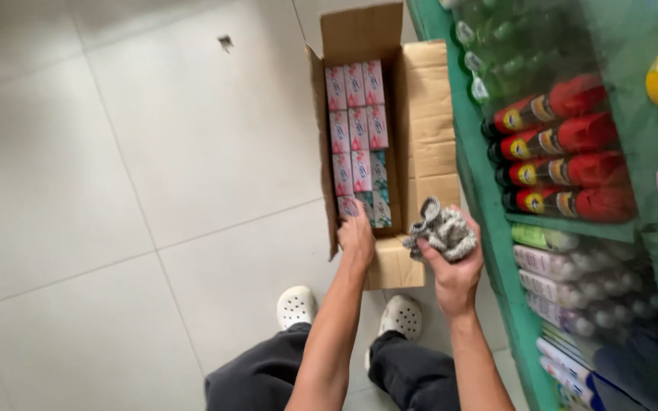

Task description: The person wipes a small white box with a gray cloth in a store aisle. They place the box on a shelf, then pick up another box from a cardboard box on the floor and continue wiping it with the cloth.

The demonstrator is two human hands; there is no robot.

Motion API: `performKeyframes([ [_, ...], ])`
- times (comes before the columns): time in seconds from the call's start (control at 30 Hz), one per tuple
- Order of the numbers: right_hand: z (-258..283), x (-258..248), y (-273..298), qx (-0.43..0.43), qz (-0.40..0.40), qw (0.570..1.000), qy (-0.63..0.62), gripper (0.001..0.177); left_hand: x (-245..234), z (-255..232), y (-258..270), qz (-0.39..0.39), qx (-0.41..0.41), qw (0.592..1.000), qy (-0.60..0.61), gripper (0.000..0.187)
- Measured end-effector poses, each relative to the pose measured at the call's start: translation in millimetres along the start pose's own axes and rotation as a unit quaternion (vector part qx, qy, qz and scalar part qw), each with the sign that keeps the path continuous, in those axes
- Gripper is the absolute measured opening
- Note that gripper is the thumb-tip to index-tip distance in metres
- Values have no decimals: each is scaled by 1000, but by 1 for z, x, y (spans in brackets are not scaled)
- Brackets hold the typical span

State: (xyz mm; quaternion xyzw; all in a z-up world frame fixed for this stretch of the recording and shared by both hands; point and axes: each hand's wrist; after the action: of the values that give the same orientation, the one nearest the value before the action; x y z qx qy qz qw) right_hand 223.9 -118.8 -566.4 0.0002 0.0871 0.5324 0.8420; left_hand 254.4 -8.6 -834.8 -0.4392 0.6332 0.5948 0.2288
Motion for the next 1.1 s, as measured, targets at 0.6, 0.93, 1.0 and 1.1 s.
performKeyframes([
  [0.6,28,-19,-3,-25,16,997,-68,71,-144,-12,80,-54,59,970,228,89],
  [0.93,305,11,59,-153,89,975,133,66,-479,9,300,-62,157,798,579,50],
  [1.0,380,25,86,-158,114,976,94,60,-536,16,341,-61,185,756,625,56],
  [1.1,478,29,123,-177,123,975,53,53,-622,27,408,-45,242,687,683,67],
])
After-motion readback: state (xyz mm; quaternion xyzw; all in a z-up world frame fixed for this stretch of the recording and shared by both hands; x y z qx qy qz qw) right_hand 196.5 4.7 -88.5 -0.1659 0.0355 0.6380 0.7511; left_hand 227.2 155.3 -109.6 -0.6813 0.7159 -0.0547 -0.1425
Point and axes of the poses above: each hand's wrist, its own y-axis away from the middle knuckle, its own x-axis out of the palm, z = x × y
